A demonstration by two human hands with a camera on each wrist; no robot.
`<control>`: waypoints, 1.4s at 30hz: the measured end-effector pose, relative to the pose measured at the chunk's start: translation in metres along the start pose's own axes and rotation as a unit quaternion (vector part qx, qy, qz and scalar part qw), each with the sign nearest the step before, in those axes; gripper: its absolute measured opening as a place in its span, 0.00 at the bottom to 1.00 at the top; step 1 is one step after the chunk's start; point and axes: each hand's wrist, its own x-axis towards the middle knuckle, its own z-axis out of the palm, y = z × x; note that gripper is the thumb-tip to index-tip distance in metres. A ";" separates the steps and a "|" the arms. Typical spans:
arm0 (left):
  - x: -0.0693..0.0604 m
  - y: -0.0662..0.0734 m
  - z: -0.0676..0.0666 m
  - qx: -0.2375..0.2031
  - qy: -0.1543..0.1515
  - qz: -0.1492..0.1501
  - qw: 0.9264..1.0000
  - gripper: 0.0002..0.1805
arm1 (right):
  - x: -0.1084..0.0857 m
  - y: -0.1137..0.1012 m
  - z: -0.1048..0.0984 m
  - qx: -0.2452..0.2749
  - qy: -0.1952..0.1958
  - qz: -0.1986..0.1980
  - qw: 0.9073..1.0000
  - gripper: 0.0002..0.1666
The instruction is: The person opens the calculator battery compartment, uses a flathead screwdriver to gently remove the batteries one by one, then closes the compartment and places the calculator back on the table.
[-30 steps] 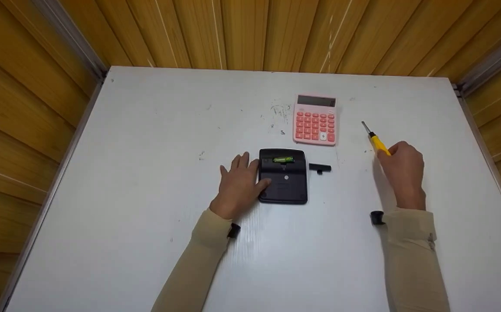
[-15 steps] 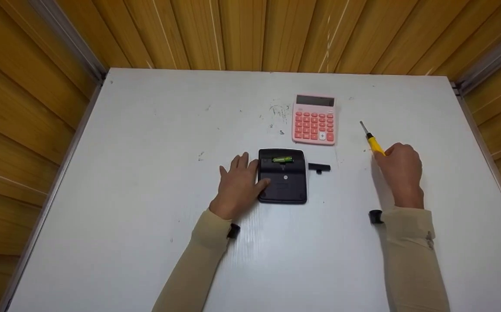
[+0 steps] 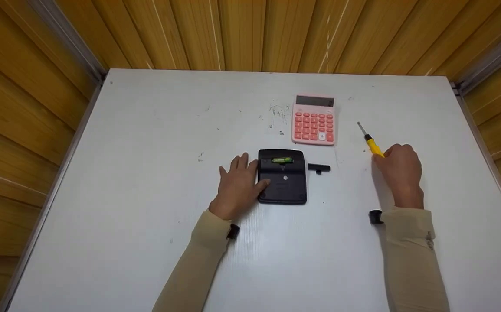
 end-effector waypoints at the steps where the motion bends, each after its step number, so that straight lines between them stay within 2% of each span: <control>1: 0.000 0.000 0.000 0.000 0.000 -0.001 1.000 0.38 | 0.000 0.000 0.000 0.003 -0.002 0.001 1.000 0.21; 10: 0.000 0.000 0.001 -0.004 0.003 -0.003 1.000 0.38 | 0.002 0.001 -0.003 0.022 -0.019 0.019 0.999 0.26; 15: 0.001 0.000 0.002 -0.009 0.008 -0.003 1.000 0.38 | 0.002 -0.002 -0.004 0.021 0.000 0.013 1.000 0.27; 21: 0.001 0.000 0.002 -0.007 0.007 -0.003 1.000 0.38 | -0.002 -0.012 -0.005 0.064 0.050 -0.044 0.996 0.23; 25: 0.001 0.000 0.001 -0.011 0.002 -0.005 1.000 0.38 | -0.004 -0.016 -0.006 0.086 0.065 -0.075 0.991 0.22; 32: 0.000 -0.001 0.000 -0.015 -0.003 -0.003 1.000 0.38 | -0.006 -0.024 -0.005 0.105 0.058 -0.112 0.986 0.19; 42: 0.001 -0.001 0.000 -0.014 -0.005 -0.005 1.000 0.39 | -0.011 -0.038 0.001 0.096 0.032 -0.173 0.980 0.21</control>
